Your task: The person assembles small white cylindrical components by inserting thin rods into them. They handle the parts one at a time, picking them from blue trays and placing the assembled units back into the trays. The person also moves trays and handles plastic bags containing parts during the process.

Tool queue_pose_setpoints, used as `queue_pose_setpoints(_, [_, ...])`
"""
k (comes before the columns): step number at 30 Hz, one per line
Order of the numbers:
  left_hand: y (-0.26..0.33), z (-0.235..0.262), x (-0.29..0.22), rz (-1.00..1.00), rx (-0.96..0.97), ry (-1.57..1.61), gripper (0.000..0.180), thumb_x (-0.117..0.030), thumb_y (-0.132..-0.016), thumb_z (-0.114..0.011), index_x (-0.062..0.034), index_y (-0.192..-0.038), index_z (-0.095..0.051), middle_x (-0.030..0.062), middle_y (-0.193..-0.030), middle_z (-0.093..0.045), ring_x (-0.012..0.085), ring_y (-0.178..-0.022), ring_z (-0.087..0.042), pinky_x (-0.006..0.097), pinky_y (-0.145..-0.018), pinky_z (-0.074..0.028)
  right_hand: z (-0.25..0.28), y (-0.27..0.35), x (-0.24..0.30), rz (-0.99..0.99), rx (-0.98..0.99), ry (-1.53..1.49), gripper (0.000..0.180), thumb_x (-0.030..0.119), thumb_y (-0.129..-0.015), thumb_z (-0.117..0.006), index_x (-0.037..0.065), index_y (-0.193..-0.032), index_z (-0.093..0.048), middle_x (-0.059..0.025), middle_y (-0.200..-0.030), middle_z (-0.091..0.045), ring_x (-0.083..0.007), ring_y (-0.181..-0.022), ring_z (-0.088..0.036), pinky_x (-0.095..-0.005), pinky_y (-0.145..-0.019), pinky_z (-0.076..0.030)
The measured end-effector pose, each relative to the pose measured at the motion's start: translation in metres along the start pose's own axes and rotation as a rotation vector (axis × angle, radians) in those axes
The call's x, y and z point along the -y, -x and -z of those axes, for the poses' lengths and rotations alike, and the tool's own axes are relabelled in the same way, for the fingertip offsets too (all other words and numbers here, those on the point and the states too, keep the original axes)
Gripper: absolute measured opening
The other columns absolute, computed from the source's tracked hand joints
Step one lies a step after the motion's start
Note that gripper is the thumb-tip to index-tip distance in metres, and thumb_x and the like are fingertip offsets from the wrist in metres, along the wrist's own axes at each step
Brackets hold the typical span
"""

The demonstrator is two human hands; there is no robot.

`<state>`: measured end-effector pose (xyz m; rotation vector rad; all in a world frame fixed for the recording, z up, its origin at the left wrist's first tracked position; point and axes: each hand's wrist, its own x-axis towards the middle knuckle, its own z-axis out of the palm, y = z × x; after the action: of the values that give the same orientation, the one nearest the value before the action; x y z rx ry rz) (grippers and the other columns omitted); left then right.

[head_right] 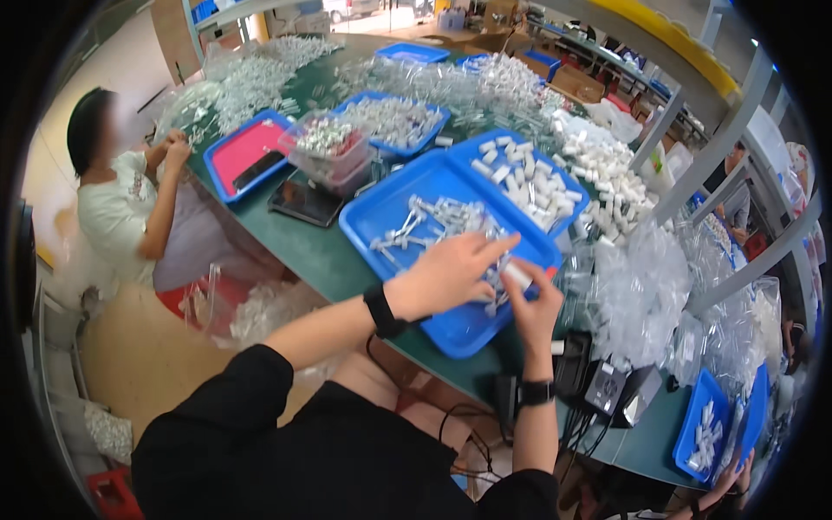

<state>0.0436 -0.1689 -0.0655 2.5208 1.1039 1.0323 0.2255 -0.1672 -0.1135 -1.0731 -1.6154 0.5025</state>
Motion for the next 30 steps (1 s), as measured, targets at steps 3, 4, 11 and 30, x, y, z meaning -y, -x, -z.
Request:
queue_pose_setpoints(3, [0.011, 0.035, -0.010, -0.041, -0.139, -0.172, 0.071, -0.024, -0.065, -0.073, -0.0080, -0.127, -0.042, 0.0187, -0.116, -0.051, 0.0344, -0.108, -0.048, 0.040, -0.092, -0.039, 0.006, -0.001, -0.007, 0.062, -0.231, 0.084, 0.023, 0.010, -0.075, -0.068, 0.003, -0.096, -0.065, -0.0077, -0.084, -0.066, -0.0102, -0.074, -0.060, -0.0228, -0.065, -0.045])
queue_pose_setpoints(4, [0.013, 0.050, -0.014, -0.039, -0.173, -0.185, 0.065, -0.024, -0.066, -0.073, -0.0074, -0.123, -0.046, 0.0166, -0.117, -0.052, 0.0332, -0.108, -0.048, 0.040, -0.093, -0.039, 0.011, -0.002, -0.008, 0.100, -0.291, 0.153, 0.022, 0.011, -0.075, -0.069, 0.003, -0.096, -0.065, -0.0079, -0.085, -0.066, -0.0102, -0.073, -0.059, -0.0223, -0.064, -0.045])
queue_pose_setpoints(11, [0.070, 0.137, -0.014, 0.121, -0.330, -0.323, 0.051, -0.019, -0.072, -0.071, -0.0037, -0.117, -0.052, 0.0143, -0.113, -0.057, 0.0240, -0.100, -0.056, 0.031, -0.086, -0.042, 0.014, 0.000, -0.030, 0.157, -0.213, 0.276, 0.024, 0.027, -0.067, -0.074, 0.018, -0.089, -0.069, -0.0052, -0.072, -0.063, -0.0198, -0.063, -0.055, -0.0303, -0.060, -0.043])
queue_pose_setpoints(30, [0.235, 0.200, 0.012, 0.423, -0.455, 0.009, 0.033, -0.010, -0.075, -0.065, -0.0032, -0.107, -0.058, 0.0057, -0.108, -0.059, 0.0169, -0.103, -0.053, 0.033, -0.090, -0.038, 0.077, 0.052, 0.064, -0.069, 0.152, 0.400, 0.025, 0.019, -0.077, -0.065, 0.004, -0.097, -0.060, -0.0117, -0.081, -0.066, -0.0180, -0.074, -0.063, -0.0282, -0.068, -0.047])
